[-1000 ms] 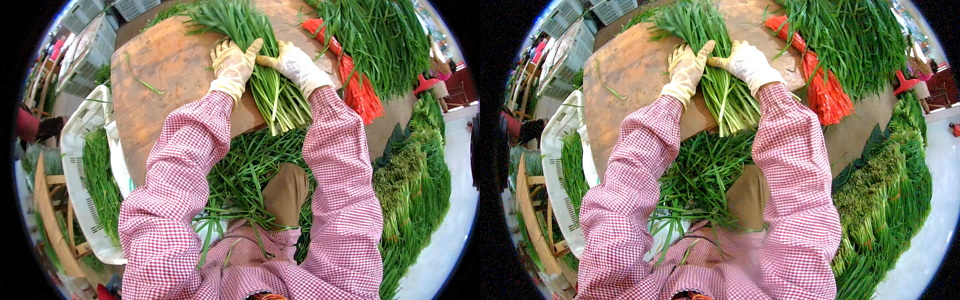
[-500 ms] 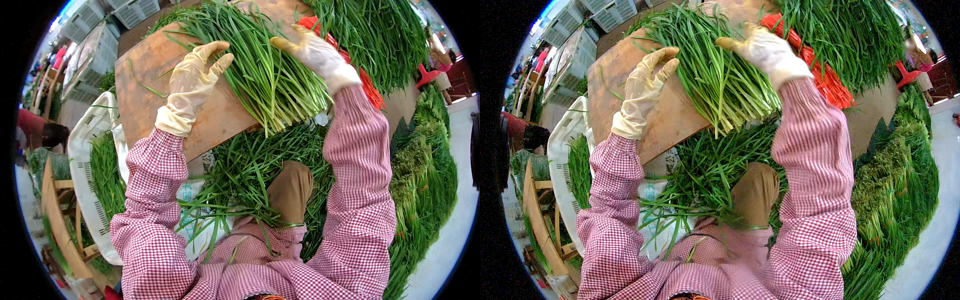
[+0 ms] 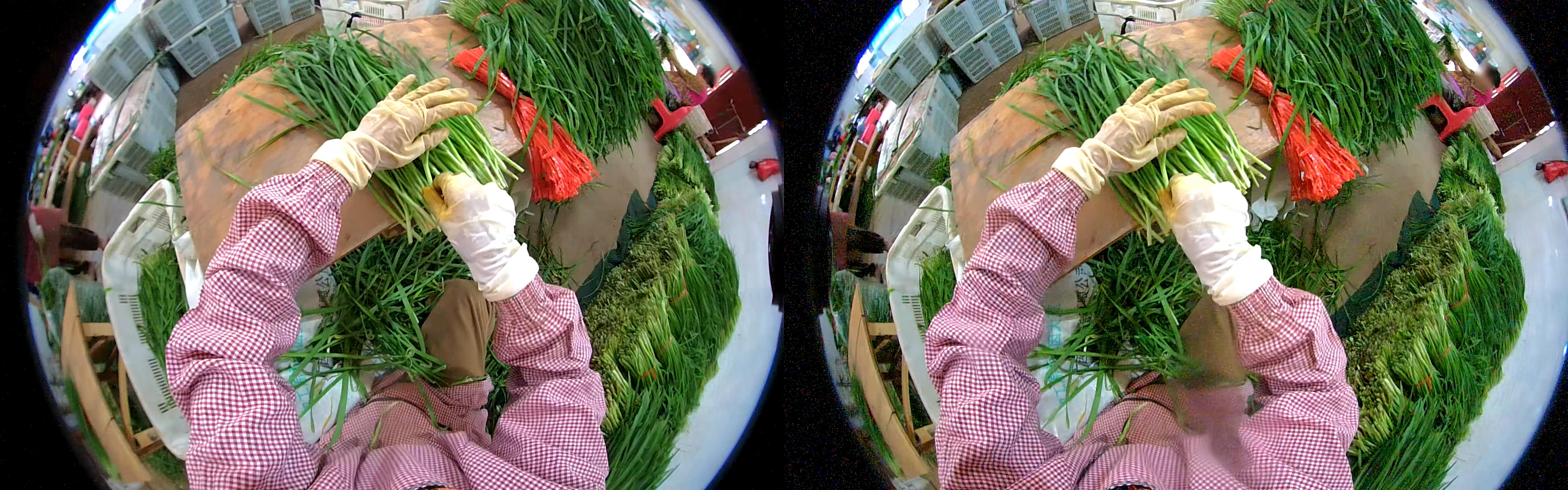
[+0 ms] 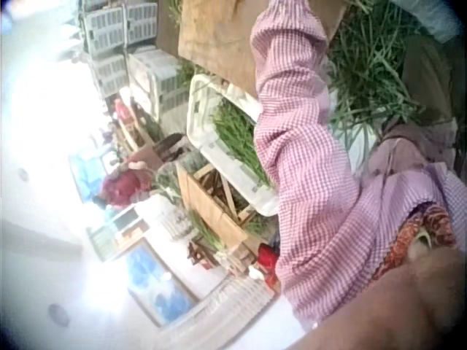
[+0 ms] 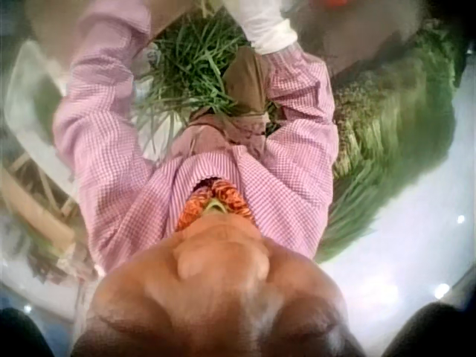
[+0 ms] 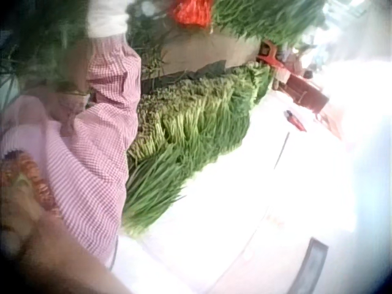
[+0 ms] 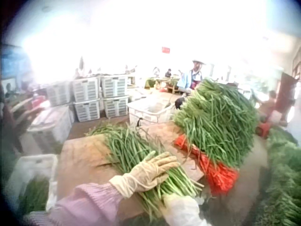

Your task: The person sorts bunches of green leafy vegetables by hand, removing loose or damaged leaves and placing the organized bundles into a plastic basket.

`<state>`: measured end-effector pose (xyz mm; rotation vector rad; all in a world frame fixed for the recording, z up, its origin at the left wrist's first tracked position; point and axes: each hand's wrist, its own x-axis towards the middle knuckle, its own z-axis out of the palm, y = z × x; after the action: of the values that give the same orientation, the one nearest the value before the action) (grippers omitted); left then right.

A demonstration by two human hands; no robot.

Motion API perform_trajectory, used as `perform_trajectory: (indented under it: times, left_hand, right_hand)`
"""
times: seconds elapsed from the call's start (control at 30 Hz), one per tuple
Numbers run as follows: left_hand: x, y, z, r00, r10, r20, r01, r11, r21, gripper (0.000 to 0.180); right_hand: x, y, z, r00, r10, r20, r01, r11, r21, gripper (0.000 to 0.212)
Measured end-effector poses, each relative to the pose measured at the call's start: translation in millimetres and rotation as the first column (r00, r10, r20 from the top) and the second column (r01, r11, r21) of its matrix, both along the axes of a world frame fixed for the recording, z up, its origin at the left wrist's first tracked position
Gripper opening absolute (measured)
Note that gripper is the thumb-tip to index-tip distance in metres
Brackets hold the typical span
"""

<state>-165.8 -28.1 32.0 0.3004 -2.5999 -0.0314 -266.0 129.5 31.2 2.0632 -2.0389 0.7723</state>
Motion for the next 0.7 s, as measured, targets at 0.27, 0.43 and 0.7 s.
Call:
perform_trajectory:
  times: [0.27, 0.43, 0.7]
  left_hand:
    - [-25, -14, -23, 0.947, 0.006, 0.323, -0.038, 0.995, 0.093, 0.043]
    - [-8, -15, -22, 0.957, 0.045, 0.287, -0.070, 0.995, 0.077, 0.042]
    - [-12, -6, -10, 0.993, 0.079, 0.093, -0.074, 0.996, -0.051, 0.047]
  right_hand:
    - [-39, 17, -27, 0.970, 0.050, -0.240, -0.048, 0.999, 0.013, 0.009]
    - [-69, 43, -1, 0.836, 0.181, 0.519, -0.112, 0.980, -0.162, 0.014]
    - [-111, -30, -12, 0.847, -0.109, 0.520, 0.130, 0.991, -0.005, 0.037]
